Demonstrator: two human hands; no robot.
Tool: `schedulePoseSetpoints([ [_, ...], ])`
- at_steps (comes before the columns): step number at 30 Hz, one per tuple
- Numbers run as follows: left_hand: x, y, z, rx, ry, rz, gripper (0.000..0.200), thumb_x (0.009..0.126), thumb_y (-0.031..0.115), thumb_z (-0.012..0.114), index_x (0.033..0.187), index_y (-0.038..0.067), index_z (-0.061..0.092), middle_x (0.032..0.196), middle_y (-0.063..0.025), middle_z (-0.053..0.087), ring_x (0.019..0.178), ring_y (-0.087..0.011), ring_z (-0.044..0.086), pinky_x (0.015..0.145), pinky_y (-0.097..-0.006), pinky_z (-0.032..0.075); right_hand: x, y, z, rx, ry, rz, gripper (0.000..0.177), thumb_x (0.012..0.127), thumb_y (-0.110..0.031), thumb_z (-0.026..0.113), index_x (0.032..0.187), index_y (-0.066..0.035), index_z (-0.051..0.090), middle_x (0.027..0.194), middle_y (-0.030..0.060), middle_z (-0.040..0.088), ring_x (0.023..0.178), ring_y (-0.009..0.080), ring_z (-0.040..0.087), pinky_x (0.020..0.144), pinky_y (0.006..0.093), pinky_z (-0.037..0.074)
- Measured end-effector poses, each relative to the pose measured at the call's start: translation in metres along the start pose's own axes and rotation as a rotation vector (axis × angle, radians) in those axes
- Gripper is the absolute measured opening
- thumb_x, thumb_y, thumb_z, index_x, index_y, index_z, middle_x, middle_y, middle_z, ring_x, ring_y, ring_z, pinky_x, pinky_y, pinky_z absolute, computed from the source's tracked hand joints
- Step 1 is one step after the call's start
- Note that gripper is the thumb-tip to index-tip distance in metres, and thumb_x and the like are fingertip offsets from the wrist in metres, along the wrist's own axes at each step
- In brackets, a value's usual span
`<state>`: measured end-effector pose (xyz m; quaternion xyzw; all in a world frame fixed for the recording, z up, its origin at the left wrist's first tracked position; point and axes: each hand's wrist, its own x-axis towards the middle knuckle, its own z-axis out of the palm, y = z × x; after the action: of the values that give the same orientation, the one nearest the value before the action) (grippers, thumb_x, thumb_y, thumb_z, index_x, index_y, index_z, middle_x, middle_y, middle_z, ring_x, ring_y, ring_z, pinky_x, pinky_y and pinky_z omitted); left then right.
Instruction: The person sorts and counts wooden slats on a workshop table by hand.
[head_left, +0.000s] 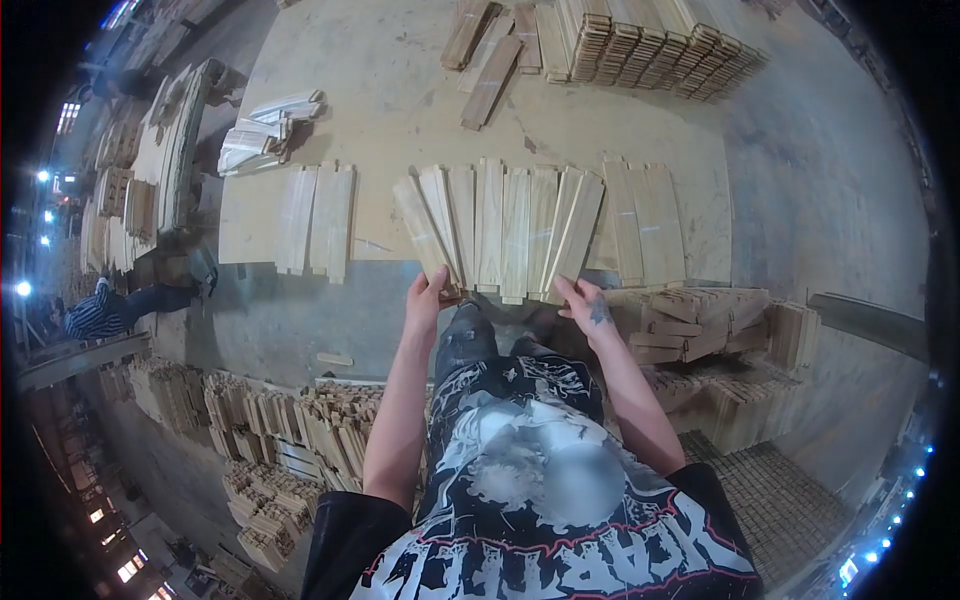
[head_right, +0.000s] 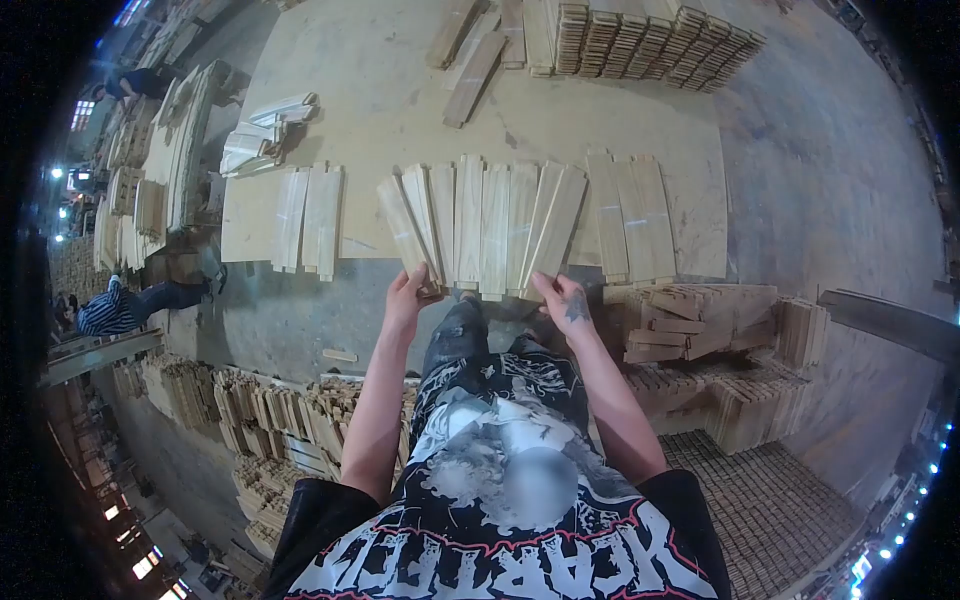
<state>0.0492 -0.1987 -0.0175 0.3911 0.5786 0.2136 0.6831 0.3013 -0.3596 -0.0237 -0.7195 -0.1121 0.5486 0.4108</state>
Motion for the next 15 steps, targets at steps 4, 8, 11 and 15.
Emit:
schedulePoseSetpoints([
  [4, -0.005, 0.010, -0.008, -0.024, -0.032, -0.010, 0.034, 0.105, 0.033, 0.059, 0.123, 0.005, 0.065, 0.105, -0.0056, 0.070, 0.088, -0.0148, 0.068, 0.078, -0.0326, 0.056, -0.010, -0.014, 0.000, 0.079, -0.026, -0.042, 0.044, 0.098, -0.040, 0.070, 0.121, -0.003, 0.070, 0.100, 0.0034, 0.069, 0.090, 0.0099, 0.064, 0.075, 0.0286, 0.058],
  [8, -0.006, 0.007, 0.012, 0.009, -0.049, -0.003, 0.033, 0.105, 0.032, 0.058, 0.123, 0.006, 0.065, 0.107, -0.0053, 0.070, 0.093, -0.0157, 0.068, 0.081, -0.0360, 0.055, -0.003, -0.009, 0.010, 0.063, -0.049, -0.051, 0.042, 0.098, -0.038, 0.069, 0.122, -0.003, 0.070, 0.106, 0.0068, 0.070, 0.093, 0.0138, 0.067, 0.079, 0.0314, 0.059],
  [11, -0.006, 0.000, 0.035, 0.003, -0.057, 0.002, 0.031, 0.105, 0.031, 0.057, 0.124, 0.007, 0.064, 0.109, -0.0047, 0.071, 0.099, -0.0171, 0.067, 0.086, -0.0400, 0.054, 0.004, -0.005, 0.025, 0.113, -0.061, -0.042, 0.048, 0.098, -0.041, 0.068, 0.124, 0.000, 0.067, 0.110, 0.0090, 0.070, 0.100, 0.0182, 0.068, 0.084, 0.0343, 0.059],
  [15, -0.003, -0.004, 0.042, -0.063, -0.099, -0.021, 0.032, 0.107, 0.029, 0.054, 0.129, 0.006, 0.057, 0.115, -0.0068, 0.070, 0.101, -0.0190, 0.069, 0.085, -0.0371, 0.055, 0.007, -0.009, 0.040, 0.217, -0.053, -0.026, 0.054, 0.099, -0.044, 0.067, 0.122, 0.005, 0.065, 0.111, 0.0105, 0.069, 0.105, 0.0192, 0.068, 0.085, 0.0363, 0.060],
])
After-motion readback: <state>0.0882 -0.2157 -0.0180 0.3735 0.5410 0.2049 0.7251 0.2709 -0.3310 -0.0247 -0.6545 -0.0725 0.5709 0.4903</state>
